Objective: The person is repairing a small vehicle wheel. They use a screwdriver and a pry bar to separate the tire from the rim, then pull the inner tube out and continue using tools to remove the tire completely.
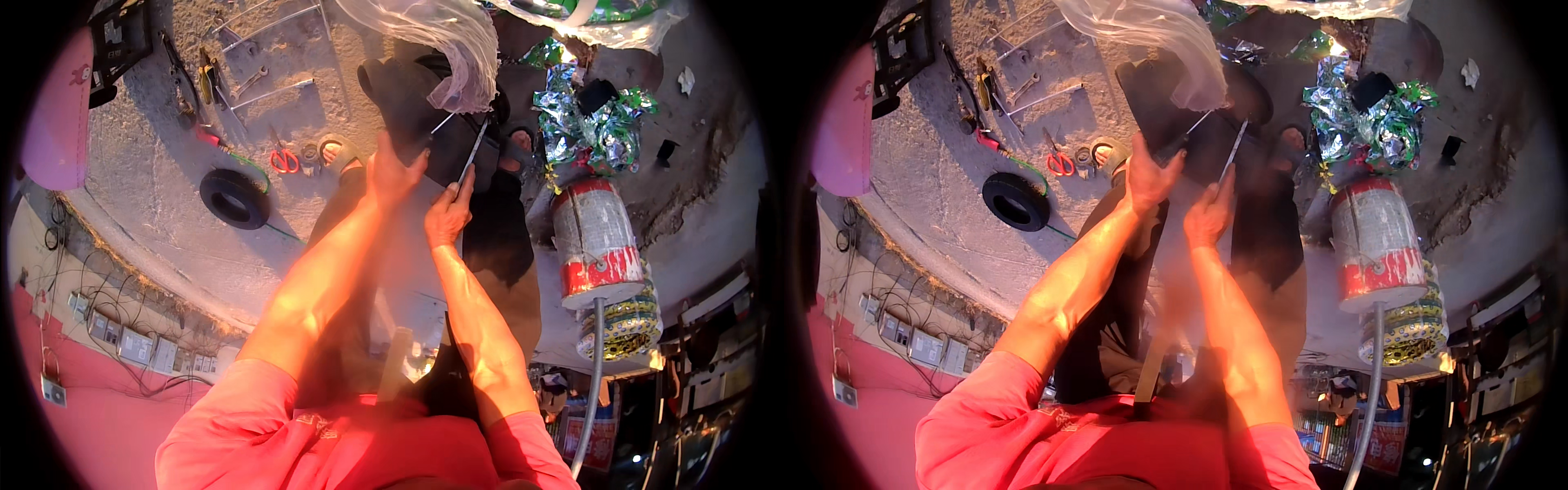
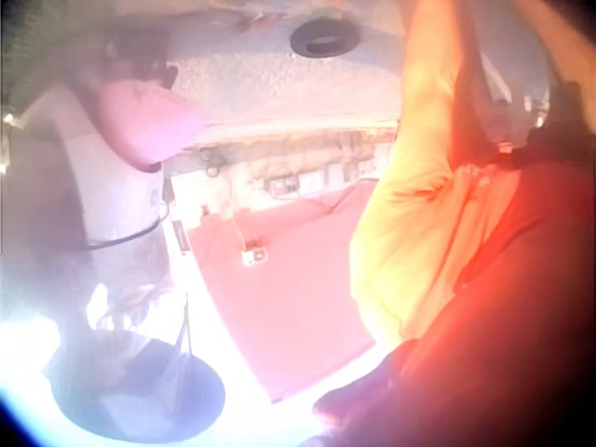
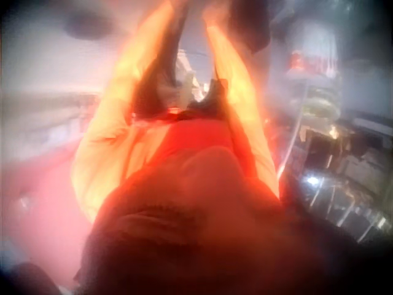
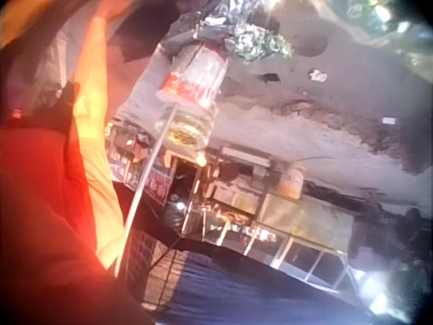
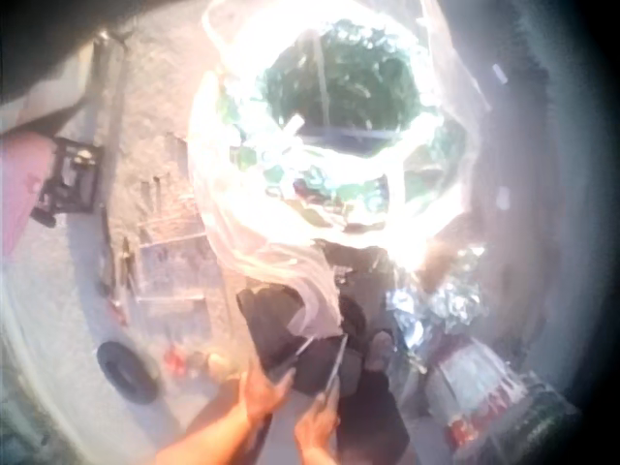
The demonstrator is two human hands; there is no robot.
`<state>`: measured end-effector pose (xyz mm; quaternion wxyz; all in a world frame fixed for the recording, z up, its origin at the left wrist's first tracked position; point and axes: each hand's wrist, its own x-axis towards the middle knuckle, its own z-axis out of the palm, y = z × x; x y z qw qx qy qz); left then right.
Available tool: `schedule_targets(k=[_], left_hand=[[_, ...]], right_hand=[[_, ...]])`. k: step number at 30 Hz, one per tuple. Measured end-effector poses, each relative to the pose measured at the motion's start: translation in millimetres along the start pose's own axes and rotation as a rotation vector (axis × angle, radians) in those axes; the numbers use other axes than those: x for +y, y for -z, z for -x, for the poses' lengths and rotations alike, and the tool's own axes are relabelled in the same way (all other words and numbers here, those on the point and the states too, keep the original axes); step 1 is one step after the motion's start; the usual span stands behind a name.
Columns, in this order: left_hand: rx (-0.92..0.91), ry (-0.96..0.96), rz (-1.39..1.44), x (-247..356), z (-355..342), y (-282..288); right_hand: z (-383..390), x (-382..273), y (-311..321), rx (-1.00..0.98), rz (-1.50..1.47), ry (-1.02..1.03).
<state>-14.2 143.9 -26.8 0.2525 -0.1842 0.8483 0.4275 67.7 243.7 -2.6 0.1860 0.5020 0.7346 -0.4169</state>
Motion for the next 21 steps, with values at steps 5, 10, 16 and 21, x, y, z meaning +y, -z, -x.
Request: schedule_targets(k=[5,10,16,21], left_hand=[[-0.040,-0.021,-0.041,-1,-2,-1],[-0.008,-0.199,-0.130,-18,-11,3],[-0.001,-0.026,-0.150,-4,9,17],[-0.049,0.087,-0.242,-21,25,27]], right_hand=[[3,19,-19,0.025,-0.115,-0.047],[9,16,-29,0.046,-0.212,-0.063],[8,-21,63,-0.192,0.038,-0.038],[-63,-66,179,-0.670,0.401,-0.022]])
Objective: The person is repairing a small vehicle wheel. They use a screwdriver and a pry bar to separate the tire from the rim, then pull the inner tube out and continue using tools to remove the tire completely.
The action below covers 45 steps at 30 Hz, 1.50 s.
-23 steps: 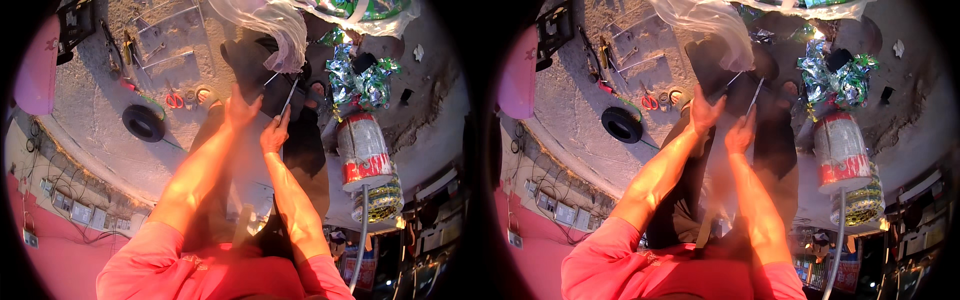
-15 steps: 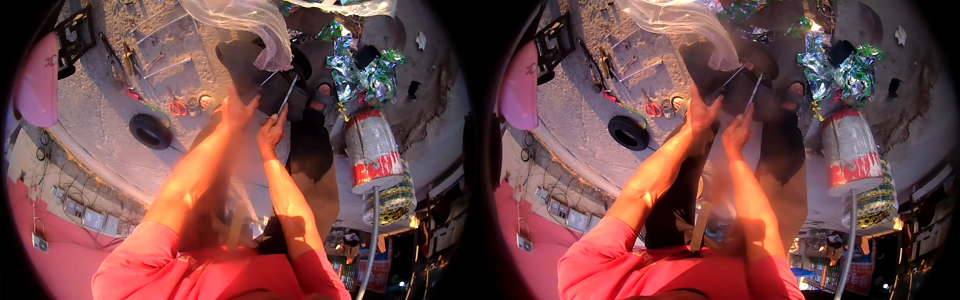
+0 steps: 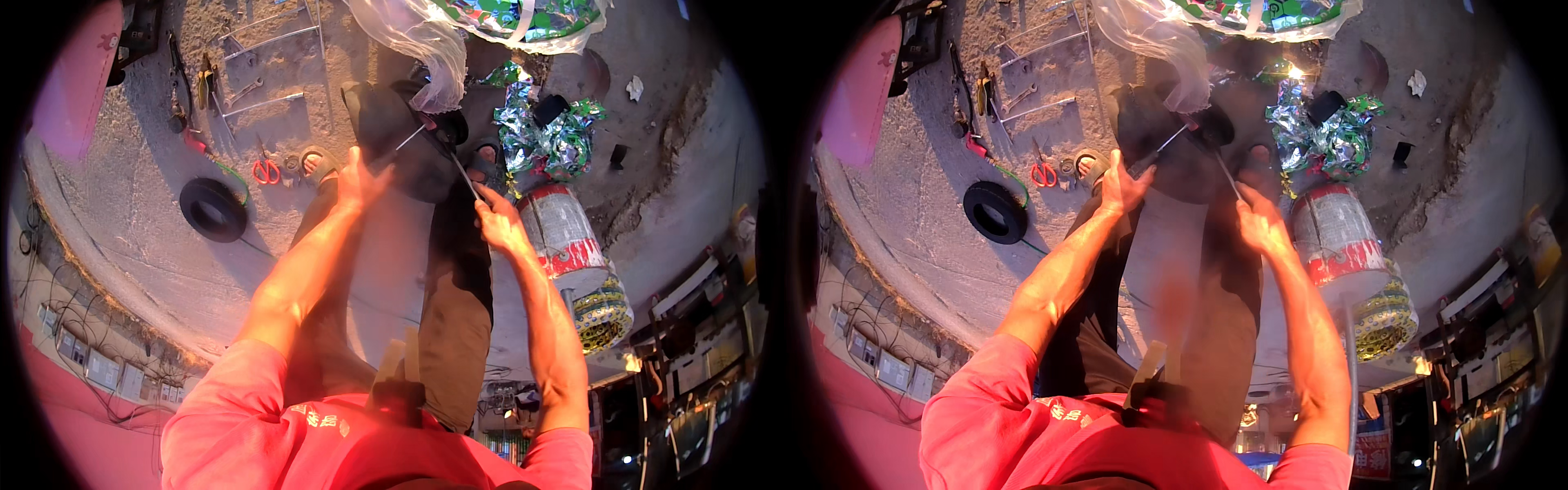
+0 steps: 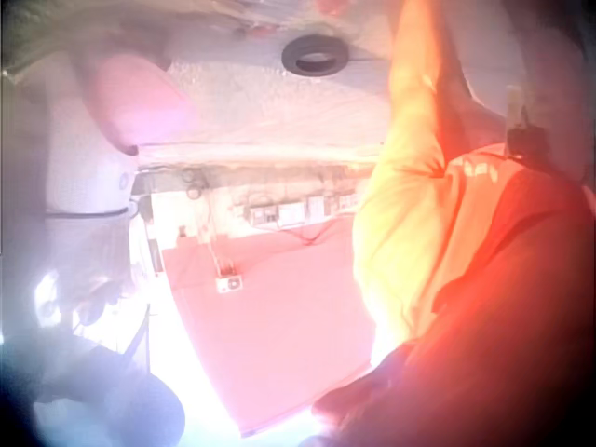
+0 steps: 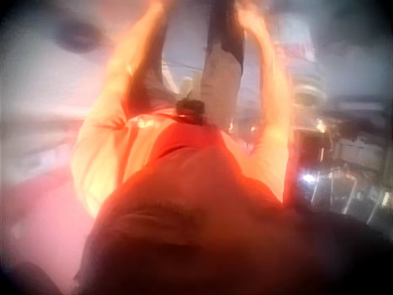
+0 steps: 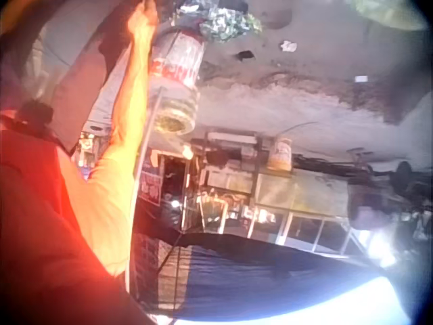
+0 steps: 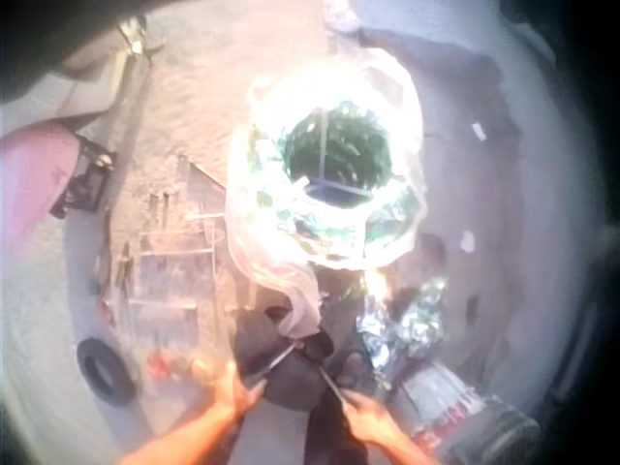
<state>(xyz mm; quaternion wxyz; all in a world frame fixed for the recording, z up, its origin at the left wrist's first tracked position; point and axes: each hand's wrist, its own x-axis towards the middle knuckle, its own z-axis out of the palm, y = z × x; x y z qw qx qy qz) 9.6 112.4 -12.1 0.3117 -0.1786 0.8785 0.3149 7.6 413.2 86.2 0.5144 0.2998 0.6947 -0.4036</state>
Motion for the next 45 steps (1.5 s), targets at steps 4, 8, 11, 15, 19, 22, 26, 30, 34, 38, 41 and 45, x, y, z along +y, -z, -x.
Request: schedule_targets(k=[4,8,11,15,19,22,26,30,34,38,41,45], left_hand=[[-0.027,0.034,0.023,-11,12,5],[0.014,-0.054,-0.005,-12,14,-22],[0.005,-0.054,-0.021,-13,12,-17],[-0.024,-0.034,-0.001,-16,11,-18],[-0.036,-0.038,0.047,-6,12,-22],[-0.072,-0.047,0.100,3,1,-19],[-0.062,-0.061,0.102,29,-12,-23],[-0.018,-0.118,0.062,27,-25,-31],[-0.045,-0.124,0.100,16,-30,-35],[-0.033,-0.165,0.106,7,-35,-42],[-0.054,-0.178,0.025,-8,-36,-48],[-0.157,-0.179,0.119,-7,-32,-36]], right_hand=[[-26,-86,71,-0.417,0.171,-0.289],[-94,-87,83,-0.544,0.486,-0.421],[-102,-84,69,-0.670,0.433,-0.241],[-124,-53,60,-0.780,0.758,0.230],[-114,-6,39,-0.500,0.125,-0.255],[-111,11,23,-0.400,-0.264,-0.657],[-78,9,-34,0.065,0.101,-0.373],[-46,-25,-60,0.272,-0.030,-0.270],[-45,-13,-111,0.457,-0.199,-0.194],[-68,15,-157,0.703,-0.256,0.037],[-73,19,-176,0.699,-0.295,-0.020],[-72,32,-195,0.723,-0.362,0.006]])
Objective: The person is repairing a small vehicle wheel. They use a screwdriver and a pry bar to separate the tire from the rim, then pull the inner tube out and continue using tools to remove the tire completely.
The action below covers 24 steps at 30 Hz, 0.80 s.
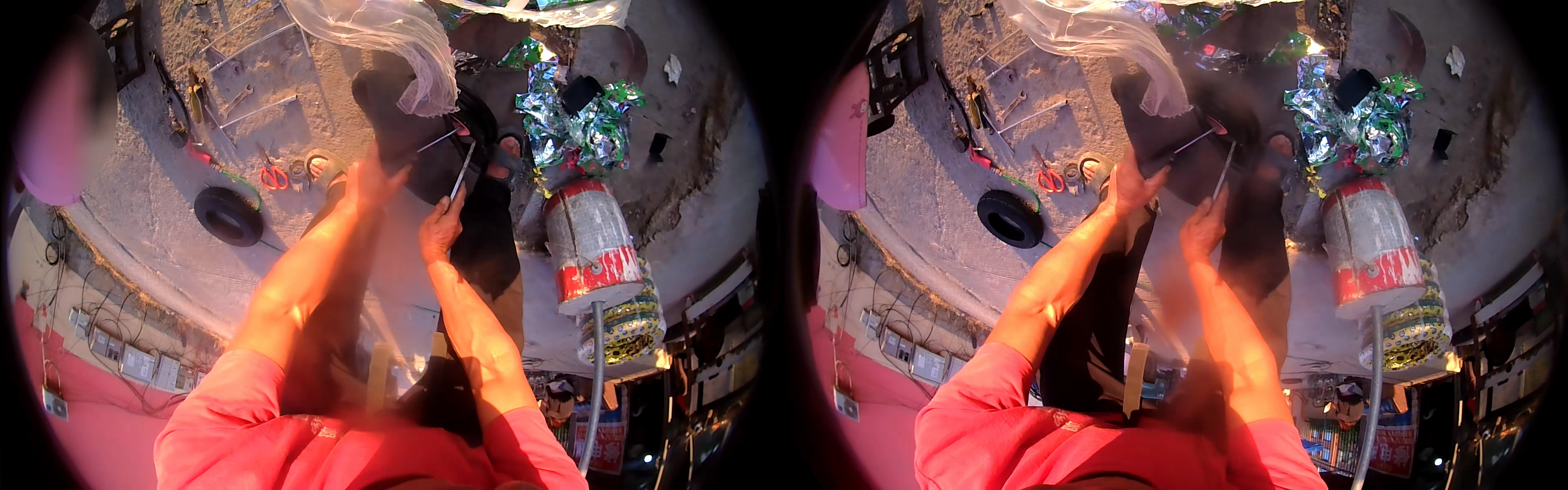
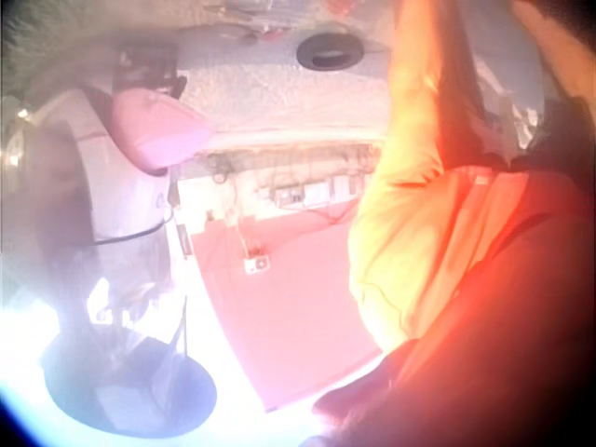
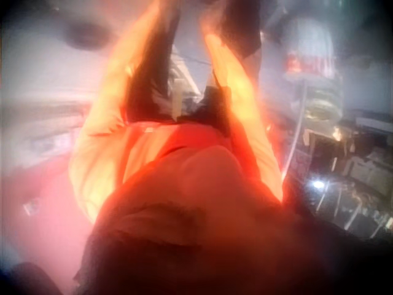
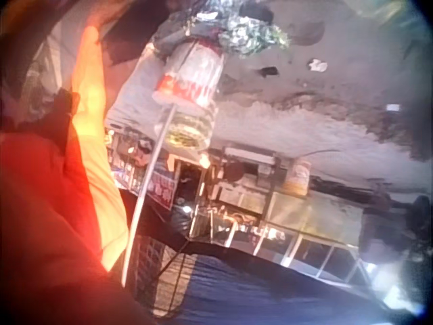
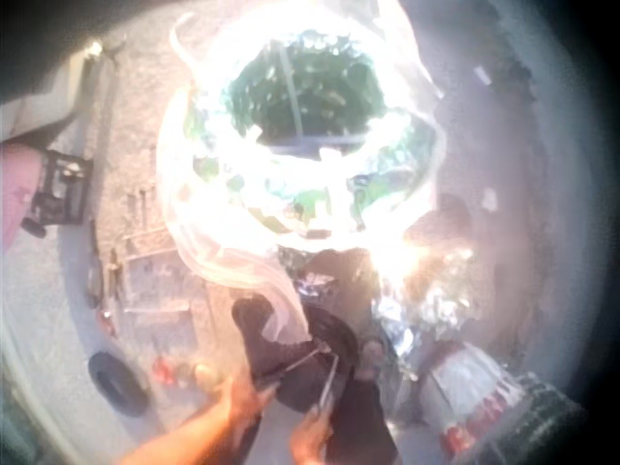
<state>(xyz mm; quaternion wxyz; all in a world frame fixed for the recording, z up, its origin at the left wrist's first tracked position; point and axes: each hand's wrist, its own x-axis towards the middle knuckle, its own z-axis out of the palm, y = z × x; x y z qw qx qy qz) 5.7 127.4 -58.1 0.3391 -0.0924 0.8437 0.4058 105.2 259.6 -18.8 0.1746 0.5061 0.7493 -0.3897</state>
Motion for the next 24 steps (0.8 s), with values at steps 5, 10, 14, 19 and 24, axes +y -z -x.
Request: schedule_targets(k=[5,10,14,19,24], left_hand=[[-0.012,0.121,-0.150,20,19,34],[0.013,0.033,-0.195,-3,39,75],[0.060,-0.001,-0.173,-16,57,89],[0.020,0.062,-0.136,-27,66,104],[-0.032,0.143,-0.117,-24,74,126]], right_hand=[[12,-48,52,-0.276,0.070,-0.097],[29,-56,125,-0.617,0.120,-0.264],[53,-93,194,-0.738,0.016,-0.364],[41,-95,228,-0.600,-0.105,-0.302],[-32,-110,161,-0.532,0.126,-0.045]])
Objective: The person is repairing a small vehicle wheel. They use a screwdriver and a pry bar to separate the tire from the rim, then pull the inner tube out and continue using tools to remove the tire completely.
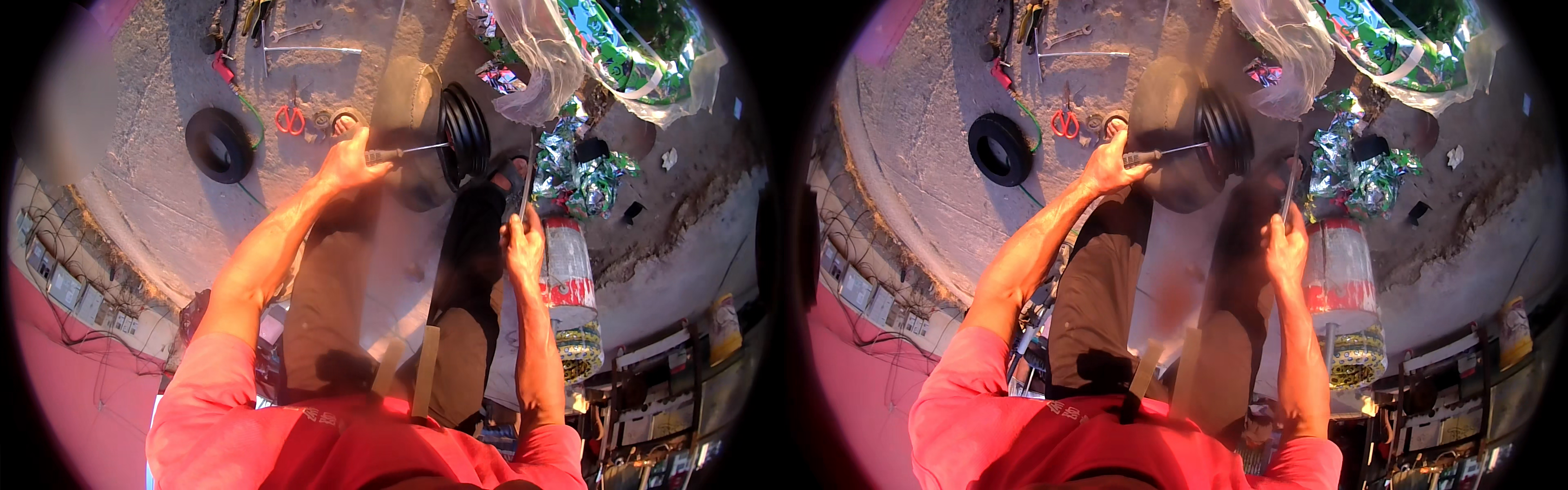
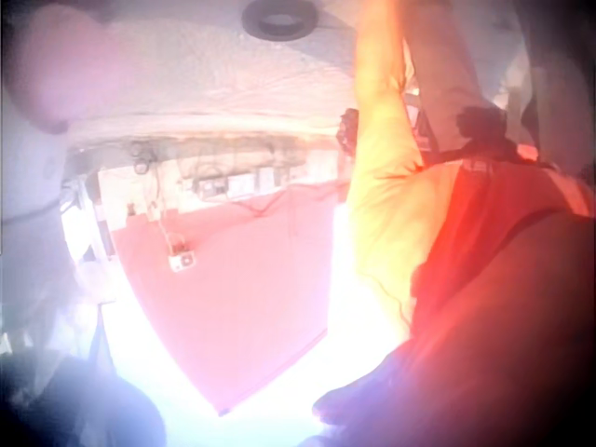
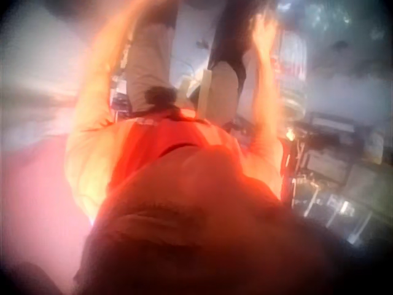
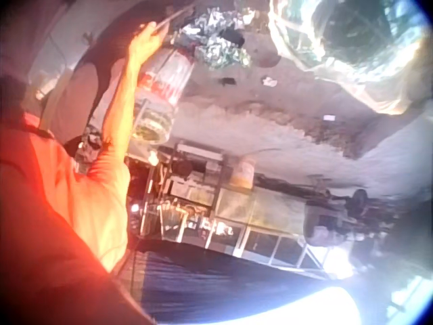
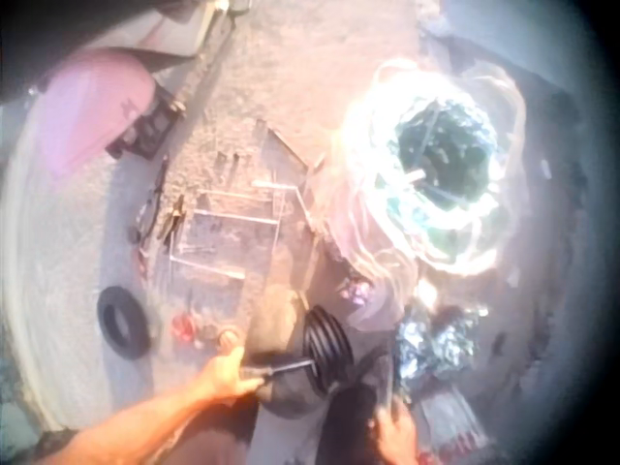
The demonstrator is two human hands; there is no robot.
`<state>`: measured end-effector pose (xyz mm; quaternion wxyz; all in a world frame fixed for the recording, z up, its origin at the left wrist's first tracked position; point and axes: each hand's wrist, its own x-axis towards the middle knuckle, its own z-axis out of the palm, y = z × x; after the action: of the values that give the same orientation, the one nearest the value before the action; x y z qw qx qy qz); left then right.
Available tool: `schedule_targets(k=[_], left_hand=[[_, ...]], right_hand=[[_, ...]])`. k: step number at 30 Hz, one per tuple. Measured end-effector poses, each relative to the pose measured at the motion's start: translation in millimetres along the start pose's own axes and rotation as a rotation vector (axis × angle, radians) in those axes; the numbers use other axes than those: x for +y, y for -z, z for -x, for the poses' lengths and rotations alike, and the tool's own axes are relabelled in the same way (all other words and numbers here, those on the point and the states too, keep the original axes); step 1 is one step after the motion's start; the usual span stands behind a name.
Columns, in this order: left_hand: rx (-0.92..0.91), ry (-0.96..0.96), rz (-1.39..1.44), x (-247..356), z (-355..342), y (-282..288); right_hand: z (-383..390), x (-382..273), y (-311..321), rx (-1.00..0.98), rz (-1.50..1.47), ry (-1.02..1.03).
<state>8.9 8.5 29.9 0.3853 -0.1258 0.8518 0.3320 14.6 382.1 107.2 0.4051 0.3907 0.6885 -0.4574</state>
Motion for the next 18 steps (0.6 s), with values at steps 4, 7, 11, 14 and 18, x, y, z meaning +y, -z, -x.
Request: schedule_targets(k=[4,7,11,14,18], left_hand=[[-0.019,-0.052,-0.034,-18,-3,6],[-0.063,-0.011,-0.033,-32,-3,23],[-0.106,-0.031,0.026,-31,-6,42],[-0.110,-0.072,0.050,-30,-11,52],[-0.191,0.000,0.035,-12,-15,77]], right_hand=[[-97,-22,-34,0.027,0.292,0.277],[-91,-76,-79,0.150,0.583,0.558],[-68,-88,-117,0.028,0.665,0.839],[-71,-74,-132,-0.050,0.723,0.772],[-76,-76,-143,-0.012,0.642,0.835]])
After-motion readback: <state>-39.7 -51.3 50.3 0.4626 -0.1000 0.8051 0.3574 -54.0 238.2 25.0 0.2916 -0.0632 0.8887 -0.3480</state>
